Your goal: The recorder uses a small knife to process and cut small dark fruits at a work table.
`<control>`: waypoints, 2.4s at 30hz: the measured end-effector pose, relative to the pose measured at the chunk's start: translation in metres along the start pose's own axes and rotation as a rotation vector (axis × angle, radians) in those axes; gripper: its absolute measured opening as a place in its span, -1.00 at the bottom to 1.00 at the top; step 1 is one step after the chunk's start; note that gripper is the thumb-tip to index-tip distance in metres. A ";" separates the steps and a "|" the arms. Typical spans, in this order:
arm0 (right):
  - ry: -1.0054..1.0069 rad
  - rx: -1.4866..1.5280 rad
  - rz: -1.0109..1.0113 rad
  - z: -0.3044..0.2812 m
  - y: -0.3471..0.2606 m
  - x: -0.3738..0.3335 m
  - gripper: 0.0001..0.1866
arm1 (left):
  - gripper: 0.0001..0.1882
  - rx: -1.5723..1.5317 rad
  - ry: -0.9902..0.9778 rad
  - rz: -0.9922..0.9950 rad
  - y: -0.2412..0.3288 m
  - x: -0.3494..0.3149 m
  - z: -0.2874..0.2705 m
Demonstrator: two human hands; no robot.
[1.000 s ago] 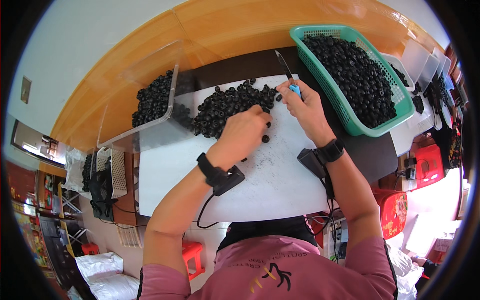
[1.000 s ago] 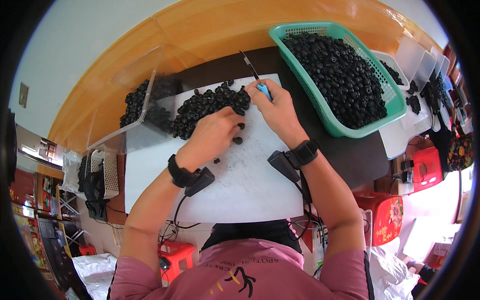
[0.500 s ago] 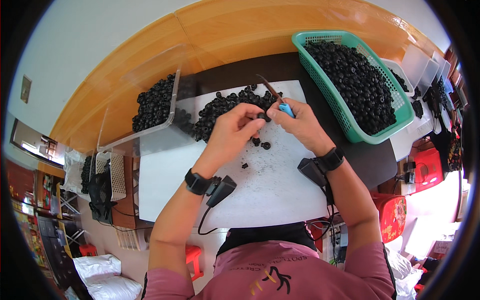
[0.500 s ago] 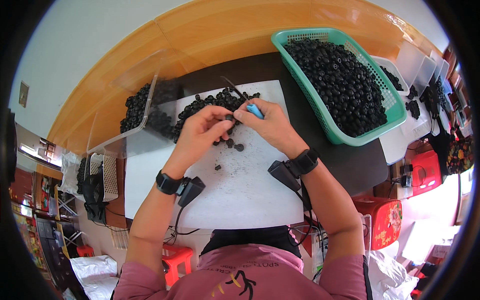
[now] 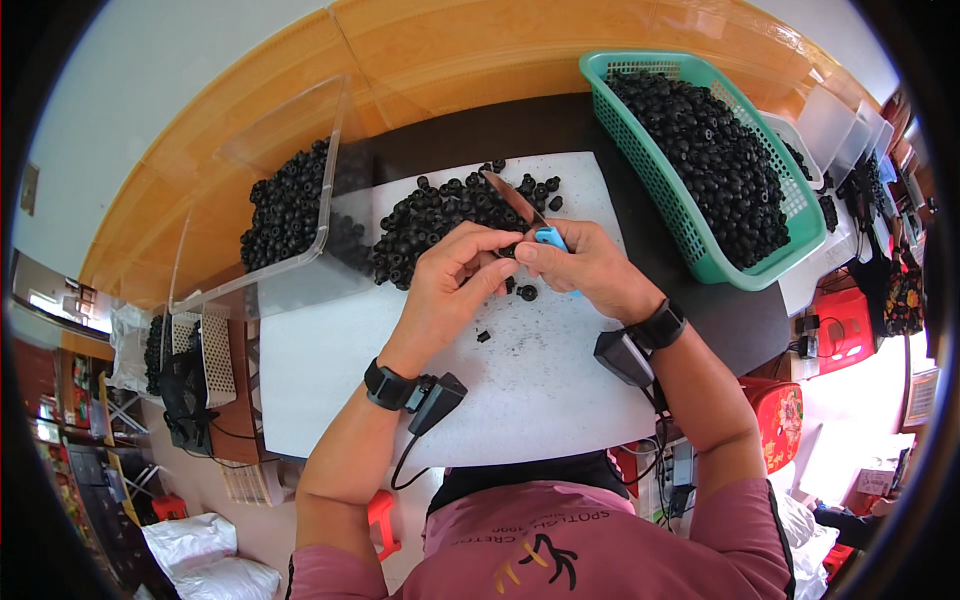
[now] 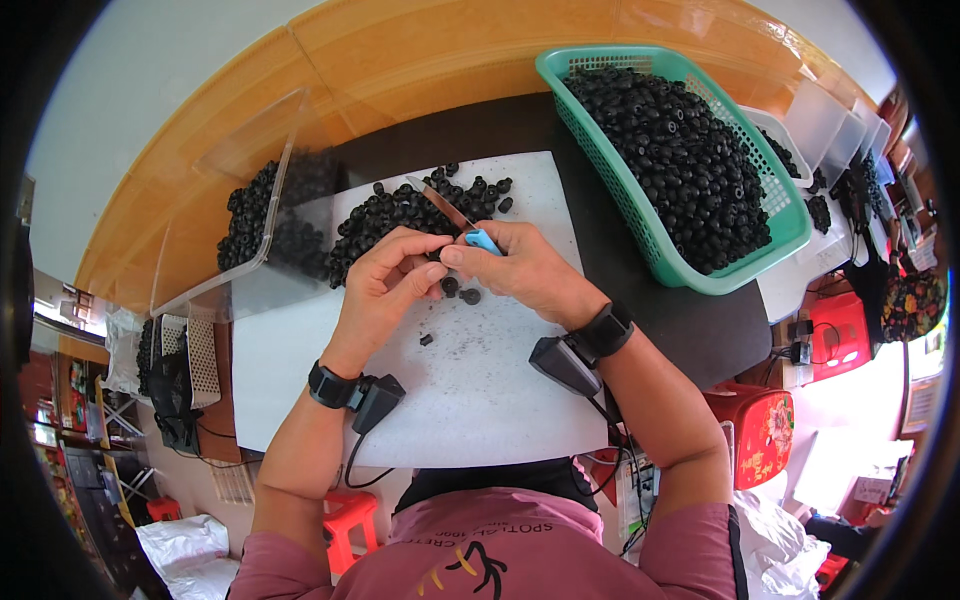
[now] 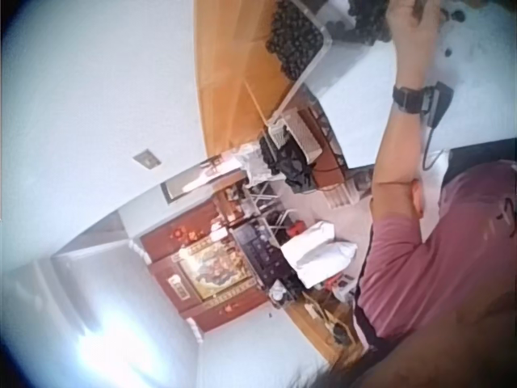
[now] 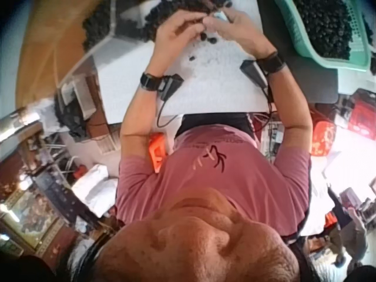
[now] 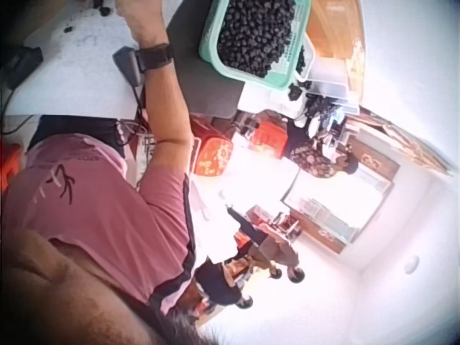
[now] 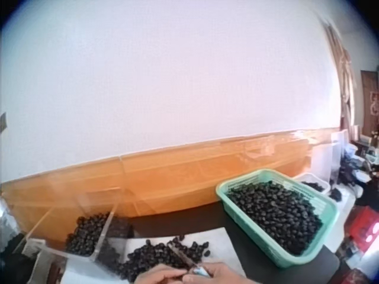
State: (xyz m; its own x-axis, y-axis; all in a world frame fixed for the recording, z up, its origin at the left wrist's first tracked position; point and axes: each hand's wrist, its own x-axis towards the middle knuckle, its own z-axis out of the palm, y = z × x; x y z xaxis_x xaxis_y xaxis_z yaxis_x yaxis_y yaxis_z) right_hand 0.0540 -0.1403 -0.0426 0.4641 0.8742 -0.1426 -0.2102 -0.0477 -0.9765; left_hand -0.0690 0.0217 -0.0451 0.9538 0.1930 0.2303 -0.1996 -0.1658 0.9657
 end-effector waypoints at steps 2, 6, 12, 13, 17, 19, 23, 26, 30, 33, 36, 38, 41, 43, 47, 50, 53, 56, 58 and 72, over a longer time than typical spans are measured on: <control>-0.015 0.025 0.006 0.001 0.000 0.000 -0.70 | -0.74 -0.056 0.005 -0.018 0.000 -0.002 0.002; -0.064 0.127 0.020 0.001 0.000 0.000 -0.71 | -0.74 -0.072 0.045 0.004 0.000 -0.005 0.005; -0.055 0.150 0.031 0.005 0.001 -0.001 -0.70 | -0.70 0.106 0.079 0.169 -0.004 -0.007 0.004; -0.053 0.150 0.033 0.005 0.001 -0.001 -0.70 | -0.70 0.133 0.084 0.201 -0.006 -0.006 0.004; -0.034 0.124 0.047 0.007 -0.001 -0.001 -0.71 | -0.71 0.173 0.110 0.230 -0.003 -0.007 0.007; -0.021 0.109 0.047 0.009 -0.003 -0.001 -0.72 | -0.72 0.112 0.121 0.191 -0.005 -0.008 0.007; 0.004 0.092 0.058 0.008 0.000 -0.001 -0.72 | -0.75 0.020 0.131 0.086 -0.008 -0.008 0.009; -0.003 0.086 0.066 0.007 0.000 0.000 -0.72 | -0.76 0.073 0.106 0.140 -0.012 -0.007 0.007; 0.047 0.013 0.023 0.010 -0.002 0.000 -0.71 | -0.78 -0.119 0.102 -0.032 -0.006 -0.010 0.007; 0.107 -0.382 -0.255 0.003 0.007 0.003 -0.70 | -0.79 -0.232 0.100 -0.089 -0.009 -0.008 0.003; 0.115 -0.500 -0.523 0.003 0.012 0.005 -0.67 | -0.74 -0.327 0.119 -0.062 -0.013 -0.005 0.000; 0.080 -0.605 -0.497 0.005 0.003 0.002 -0.67 | -0.74 -0.339 0.127 -0.051 -0.016 -0.007 -0.001; 0.073 -0.747 -0.501 0.004 0.000 -0.001 -0.66 | -0.73 -0.356 0.104 -0.045 -0.016 -0.007 -0.001; 0.091 -0.776 -0.537 0.005 0.000 0.000 -0.66 | -0.73 -0.349 0.084 -0.051 -0.016 -0.007 -0.003; 0.116 -0.832 -0.542 0.005 -0.001 0.000 -0.67 | -0.71 -0.359 0.080 -0.051 -0.017 -0.007 -0.003; 0.128 -0.850 -0.545 0.004 0.001 0.001 -0.67 | -0.73 -0.369 0.069 -0.047 -0.018 -0.007 -0.004; 0.139 -0.875 -0.546 0.005 0.000 0.000 -0.67 | -0.74 -0.382 0.067 -0.058 -0.018 -0.007 -0.004; 0.248 -0.868 -0.524 0.001 0.007 0.004 -0.66 | -0.75 -0.412 0.045 -0.067 -0.014 -0.007 -0.002; 0.355 -0.840 -0.490 -0.007 0.012 0.010 -0.65 | -0.75 -0.418 -0.029 -0.057 -0.007 -0.009 0.001; 0.061 -0.378 -0.221 0.003 -0.003 0.000 -0.66 | -0.74 -0.362 0.025 -0.075 -0.015 -0.008 0.007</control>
State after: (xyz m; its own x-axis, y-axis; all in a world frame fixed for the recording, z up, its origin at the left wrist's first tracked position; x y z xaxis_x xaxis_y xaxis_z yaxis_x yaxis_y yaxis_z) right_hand 0.0522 -0.1388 -0.0391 0.5153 0.8534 0.0780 0.2237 -0.0461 -0.9736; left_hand -0.0719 0.0160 -0.0622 0.9640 0.2155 0.1560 -0.2002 0.2018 0.9587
